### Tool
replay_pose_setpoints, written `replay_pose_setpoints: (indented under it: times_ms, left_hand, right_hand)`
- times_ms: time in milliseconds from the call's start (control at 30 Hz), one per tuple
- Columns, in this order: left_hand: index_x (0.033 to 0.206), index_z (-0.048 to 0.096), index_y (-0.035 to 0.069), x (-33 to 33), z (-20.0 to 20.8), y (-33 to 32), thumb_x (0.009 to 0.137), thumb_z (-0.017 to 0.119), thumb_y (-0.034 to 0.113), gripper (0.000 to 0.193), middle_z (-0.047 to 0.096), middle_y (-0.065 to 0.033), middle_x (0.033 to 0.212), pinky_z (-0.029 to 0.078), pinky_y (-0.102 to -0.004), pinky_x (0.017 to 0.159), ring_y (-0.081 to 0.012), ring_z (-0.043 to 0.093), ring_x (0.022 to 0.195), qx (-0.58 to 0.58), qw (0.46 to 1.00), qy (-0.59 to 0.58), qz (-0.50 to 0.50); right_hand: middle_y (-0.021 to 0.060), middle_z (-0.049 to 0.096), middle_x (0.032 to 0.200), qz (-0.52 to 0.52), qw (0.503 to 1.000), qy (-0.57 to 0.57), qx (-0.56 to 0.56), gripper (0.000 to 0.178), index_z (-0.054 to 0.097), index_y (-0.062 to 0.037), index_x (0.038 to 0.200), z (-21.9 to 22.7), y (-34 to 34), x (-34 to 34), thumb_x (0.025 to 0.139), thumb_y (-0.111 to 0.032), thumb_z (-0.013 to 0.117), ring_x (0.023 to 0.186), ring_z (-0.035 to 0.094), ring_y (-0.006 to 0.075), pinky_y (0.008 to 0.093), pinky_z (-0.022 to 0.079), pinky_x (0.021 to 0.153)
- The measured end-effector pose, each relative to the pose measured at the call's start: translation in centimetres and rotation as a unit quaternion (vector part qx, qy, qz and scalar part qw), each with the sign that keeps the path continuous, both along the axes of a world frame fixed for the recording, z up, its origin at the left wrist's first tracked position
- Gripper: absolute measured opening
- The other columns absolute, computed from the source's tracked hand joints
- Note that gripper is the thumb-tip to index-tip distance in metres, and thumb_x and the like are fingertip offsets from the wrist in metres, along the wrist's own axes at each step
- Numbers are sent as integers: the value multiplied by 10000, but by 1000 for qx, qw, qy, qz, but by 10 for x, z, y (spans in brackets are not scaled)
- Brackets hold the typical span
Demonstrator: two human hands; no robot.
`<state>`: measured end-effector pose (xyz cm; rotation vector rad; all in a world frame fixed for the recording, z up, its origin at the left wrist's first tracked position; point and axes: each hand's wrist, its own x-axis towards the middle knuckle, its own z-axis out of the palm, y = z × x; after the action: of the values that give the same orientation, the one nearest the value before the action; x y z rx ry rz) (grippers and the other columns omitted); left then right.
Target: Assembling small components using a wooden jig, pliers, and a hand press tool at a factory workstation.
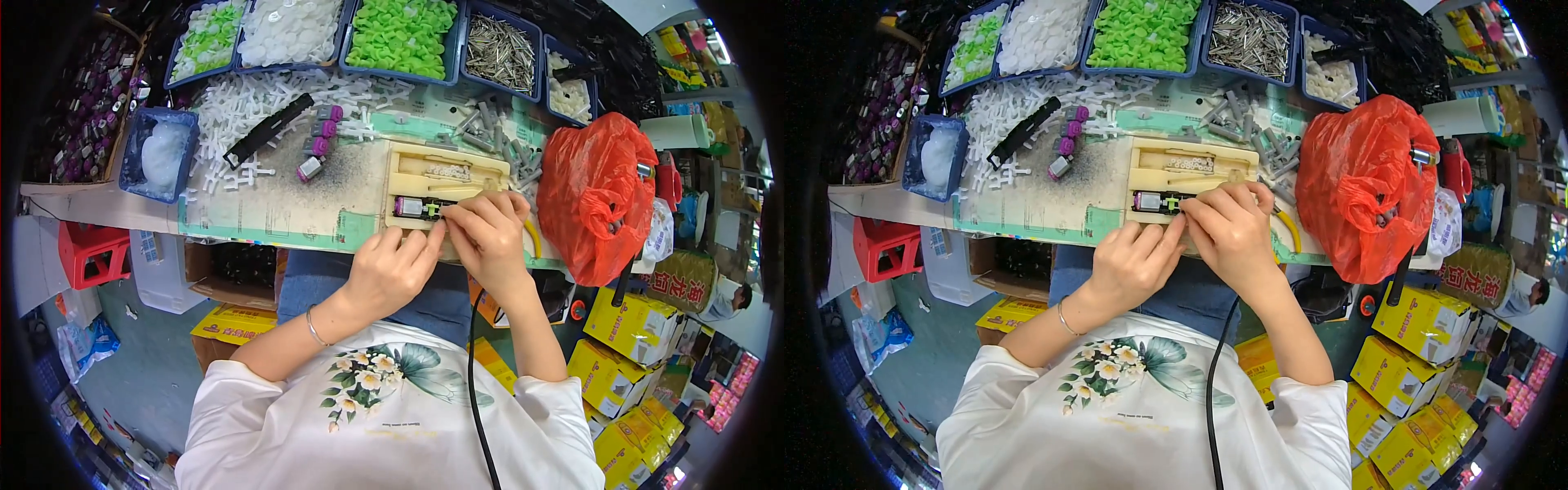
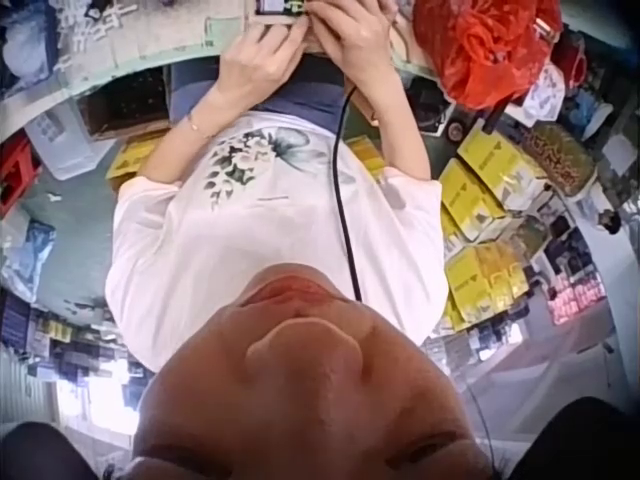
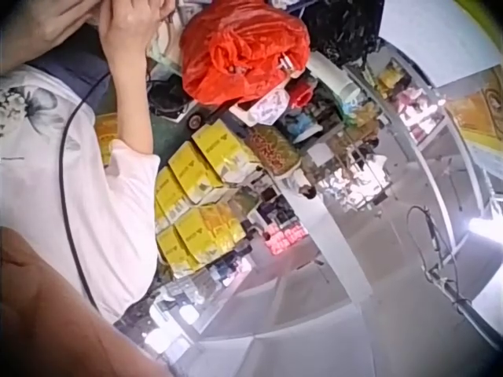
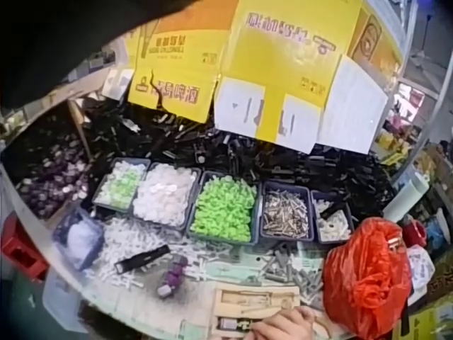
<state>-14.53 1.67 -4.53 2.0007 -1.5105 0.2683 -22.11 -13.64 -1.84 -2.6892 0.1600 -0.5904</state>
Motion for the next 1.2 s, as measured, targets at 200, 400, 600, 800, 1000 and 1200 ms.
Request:
replay_pose_setpoints:
  times_ms: [200,400,600,800,1000,1200]
  left_hand:
    - [1088,622,15,-10,-8,-4,716,577,112,387,449,-4,671,369,-263,493,-142,473,604,43,997,-37,48]
    - [1087,627,2,15,-9,7,715,668,115,392,477,-19,635,376,-284,485,-161,475,525,-67,997,-14,-22]
    - [920,677,44,31,-2,4,686,717,126,252,504,4,510,382,-293,444,-169,502,441,-67,997,43,15]
    - [860,674,52,46,23,3,699,711,121,178,537,-20,514,379,-294,425,-174,509,427,-110,990,81,-24]
    - [868,651,6,121,53,26,748,651,69,136,616,-120,665,475,-334,505,-270,600,553,-159,974,120,103]
    - [849,664,32,245,76,34,812,572,166,166,635,-171,904,512,-428,675,-357,634,783,31,922,9,387]
  right_hand:
    - [0,608,783,-5,999,34,3,189,670,-111,864,10,5,2,682,-66,697,803,554,200,364,330,843]
    - [7,630,827,2,999,49,13,203,676,-95,881,19,-7,-1,683,-77,716,825,566,199,361,332,858]
    - [53,666,870,-89,995,-38,12,179,674,-75,916,48,-69,49,749,-136,696,843,591,235,362,363,871]
    - [79,661,831,-148,955,95,-240,143,688,-84,820,34,-126,108,747,-202,650,868,576,262,387,379,810]
    - [113,640,727,-108,952,72,-277,95,658,-61,739,28,-128,120,711,-147,629,766,591,272,390,385,764]
    - [131,627,718,-101,968,83,-216,110,630,-15,795,31,-127,124,718,-93,614,723,593,326,412,448,685]
